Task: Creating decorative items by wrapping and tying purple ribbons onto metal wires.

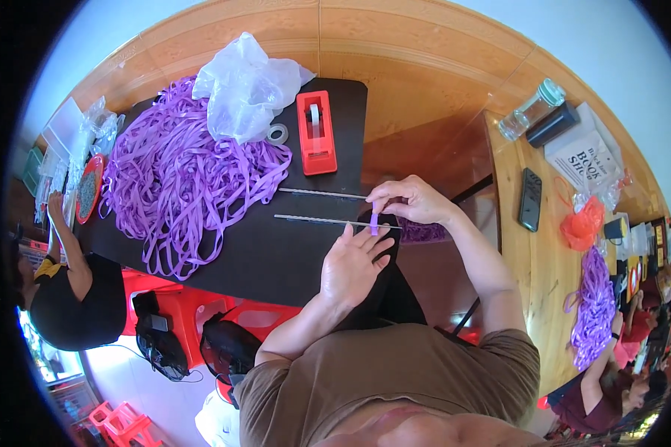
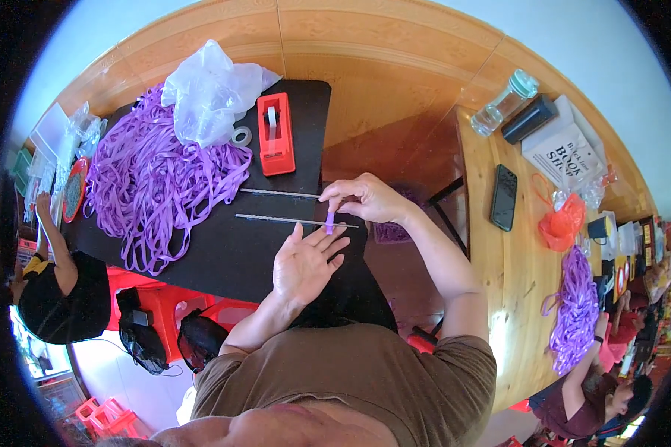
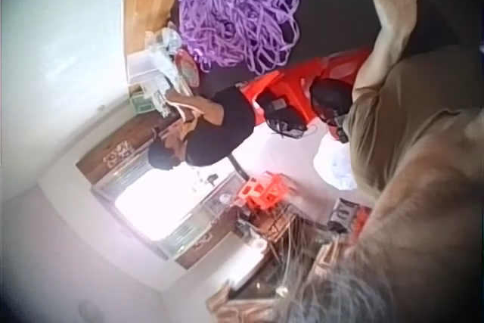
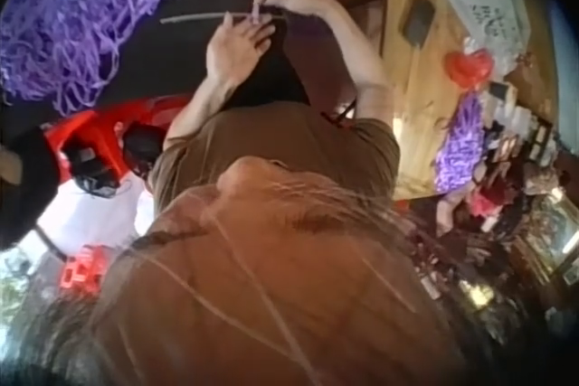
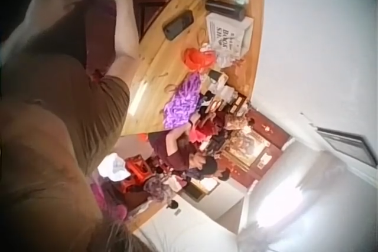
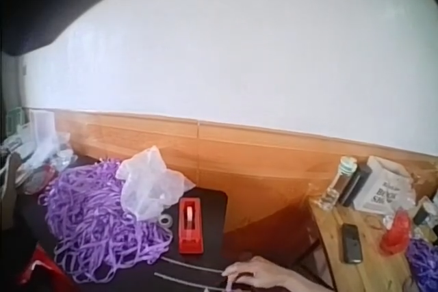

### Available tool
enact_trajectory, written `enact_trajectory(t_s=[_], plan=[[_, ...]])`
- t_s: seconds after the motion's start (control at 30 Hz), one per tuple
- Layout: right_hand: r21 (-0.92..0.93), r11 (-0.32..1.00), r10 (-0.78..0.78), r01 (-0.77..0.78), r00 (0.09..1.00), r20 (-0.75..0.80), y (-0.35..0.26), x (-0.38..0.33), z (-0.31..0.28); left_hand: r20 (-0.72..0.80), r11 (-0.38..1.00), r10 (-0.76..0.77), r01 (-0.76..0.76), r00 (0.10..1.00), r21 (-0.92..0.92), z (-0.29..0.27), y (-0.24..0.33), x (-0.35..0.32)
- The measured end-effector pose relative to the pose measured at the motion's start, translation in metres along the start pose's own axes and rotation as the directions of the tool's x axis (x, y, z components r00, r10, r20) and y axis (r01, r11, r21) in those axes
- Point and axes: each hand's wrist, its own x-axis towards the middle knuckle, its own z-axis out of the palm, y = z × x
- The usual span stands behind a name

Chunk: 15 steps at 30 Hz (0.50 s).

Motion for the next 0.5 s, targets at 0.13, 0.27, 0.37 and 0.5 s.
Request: enact_trajectory(t_s=[0.13, 0.27, 0.37, 0.5], plan=[[0.061, 0.998, -0.006, 0.014, 0.991, -0.134, 0.004, -0.01, 0.003, 0.007, 1.0, 0.0, 0.0, 1.0, 0.002, 0.001, -0.001, 0.0], [-0.04, 0.999, 0.018, -0.03, 0.962, -0.272, 0.0, -0.006, 0.005, 0.033, 1.0, -0.001, 0.002, 0.999, -0.025, 0.0, 0.0, 0.0], [-0.279, 0.957, -0.155, 0.079, 0.952, -0.265, 0.0, 0.001, 0.012, 0.026, 0.999, -0.004, 0.005, 1.0, -0.033, 0.0, 0.0, 0.0], [-0.411, 0.902, -0.01, -0.131, 0.946, -0.323, 0.009, 0.0, 0.031, 0.016, 1.0, 0.001, -0.001, 1.0, -0.014, -0.003, -0.001, 0.0]])
